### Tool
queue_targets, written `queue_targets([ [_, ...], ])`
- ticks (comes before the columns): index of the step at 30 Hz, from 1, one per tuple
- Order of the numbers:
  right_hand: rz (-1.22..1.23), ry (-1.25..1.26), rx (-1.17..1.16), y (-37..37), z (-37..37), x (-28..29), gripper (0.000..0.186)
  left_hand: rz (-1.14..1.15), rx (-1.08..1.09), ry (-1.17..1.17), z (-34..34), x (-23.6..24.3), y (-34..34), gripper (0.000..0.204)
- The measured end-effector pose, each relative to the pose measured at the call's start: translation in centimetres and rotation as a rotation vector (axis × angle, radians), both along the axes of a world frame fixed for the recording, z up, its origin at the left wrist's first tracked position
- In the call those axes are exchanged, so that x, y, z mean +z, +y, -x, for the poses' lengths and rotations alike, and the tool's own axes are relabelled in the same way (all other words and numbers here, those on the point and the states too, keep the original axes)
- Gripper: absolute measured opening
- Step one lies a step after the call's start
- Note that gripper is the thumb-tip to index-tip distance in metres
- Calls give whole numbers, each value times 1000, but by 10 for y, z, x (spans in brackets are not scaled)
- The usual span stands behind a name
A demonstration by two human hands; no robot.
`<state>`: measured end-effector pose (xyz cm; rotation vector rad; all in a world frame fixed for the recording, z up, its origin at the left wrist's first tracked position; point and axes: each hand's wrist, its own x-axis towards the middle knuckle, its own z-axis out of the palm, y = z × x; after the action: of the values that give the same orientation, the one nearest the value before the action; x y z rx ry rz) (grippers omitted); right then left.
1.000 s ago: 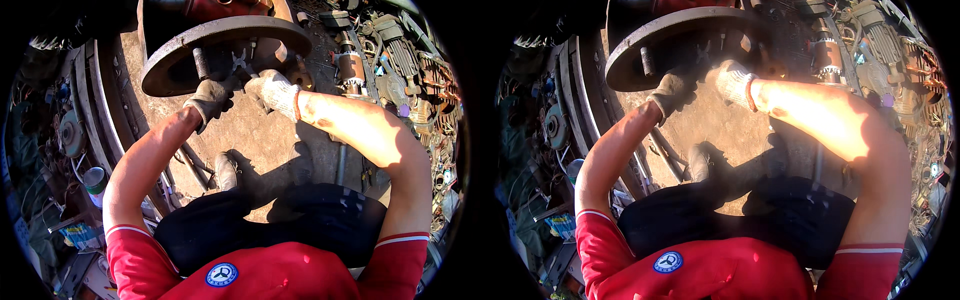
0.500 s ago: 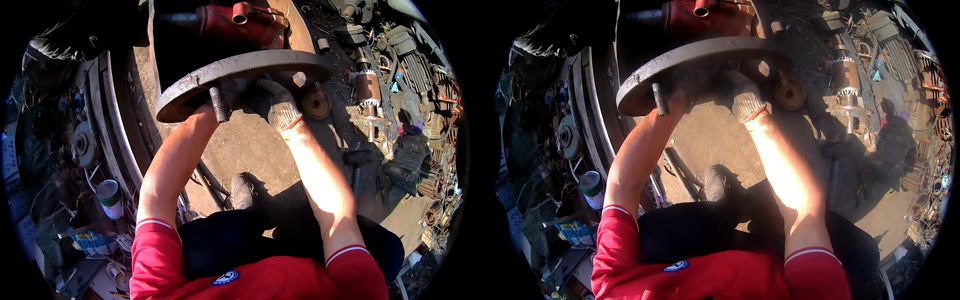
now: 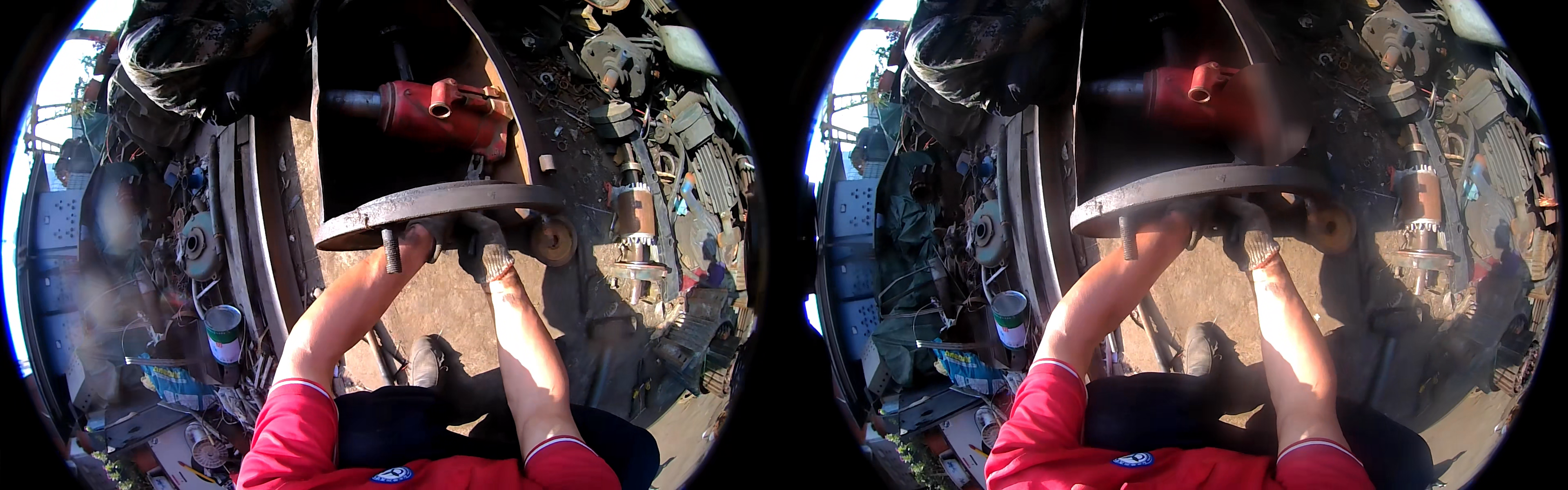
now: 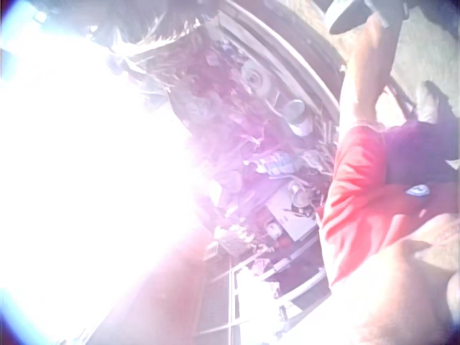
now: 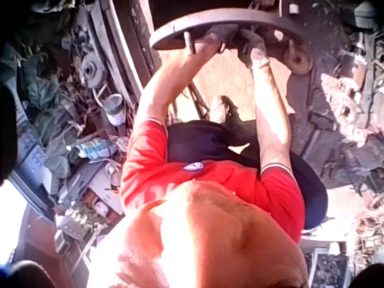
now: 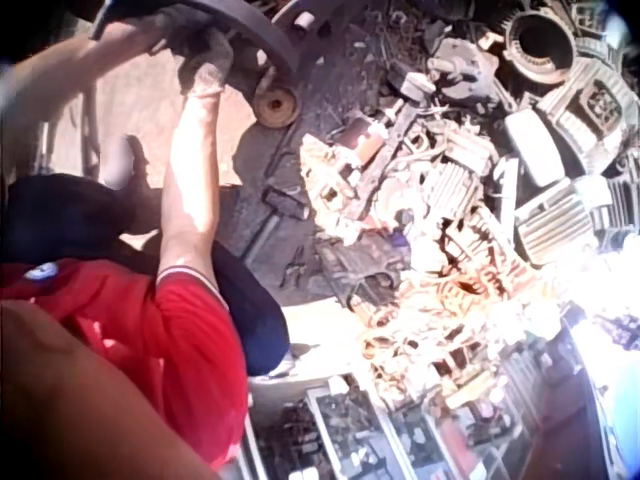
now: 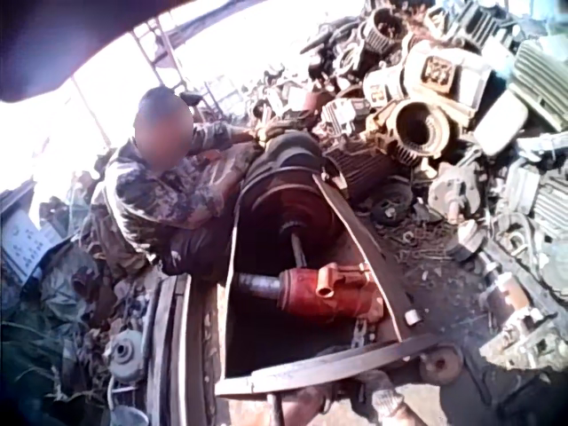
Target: The person is working on a metal part, using a hammer to strike it and a wrench to adjust bolts. The task involves repetitive hammering and wrench adjustments on a circular metal component.
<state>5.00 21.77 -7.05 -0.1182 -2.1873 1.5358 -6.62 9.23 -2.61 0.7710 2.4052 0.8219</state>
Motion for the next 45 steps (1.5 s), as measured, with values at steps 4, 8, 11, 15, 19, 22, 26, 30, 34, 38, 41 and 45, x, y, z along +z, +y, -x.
queue_targets([
  [4, 981, -66, 29, -10, 12, -49, 32, 69, -172, 305, -3, -6, 16, 35],
  [8, 2034, 95, 138, -32, 23, -16, 35, -114, 209, -197, -17, 3, 8, 50],
  [11, 1986, 123, 197, -25, 26, -47, 32, -135, 157, -62, -70, 35, -3, 77],
  [15, 1373, 77, 262, -12, 31, -48, 33, -113, 119, 27, -89, 49, -8, 106],
  [19, 1248, -50, 236, -7, 33, -19, 36, 48, 133, 117, -68, 45, -3, 98],
  [22, 1491, 18, 219, -11, 36, -55, 32, 105, 106, 131, -66, 52, 4, 93],
  [26, 1917, 104, 339, -11, 49, -49, 37, 170, 58, 161, -70, 57, 2, 97],
  [30, 1846, 49, 293, -14, 46, -60, 37, 145, 23, 415, -76, 56, 9, 71],
  [34, 1820, 23, 257, -19, 42, -73, 38, 42, 32, 228, -69, 54, 4, 53],
  [38, 1810, 9, 240, -17, 37, -84, 38, 32, 61, 267, -77, 5, -14, 24],
  [41, 1816, -17, 259, -29, 36, -83, 38, 69, -53, 247, -80, -29, -40, 16],
  [45, 1765, -23, 213, -21, 31, -98, 39, 217, -133, 17, -79, -41, -51, 33],
])
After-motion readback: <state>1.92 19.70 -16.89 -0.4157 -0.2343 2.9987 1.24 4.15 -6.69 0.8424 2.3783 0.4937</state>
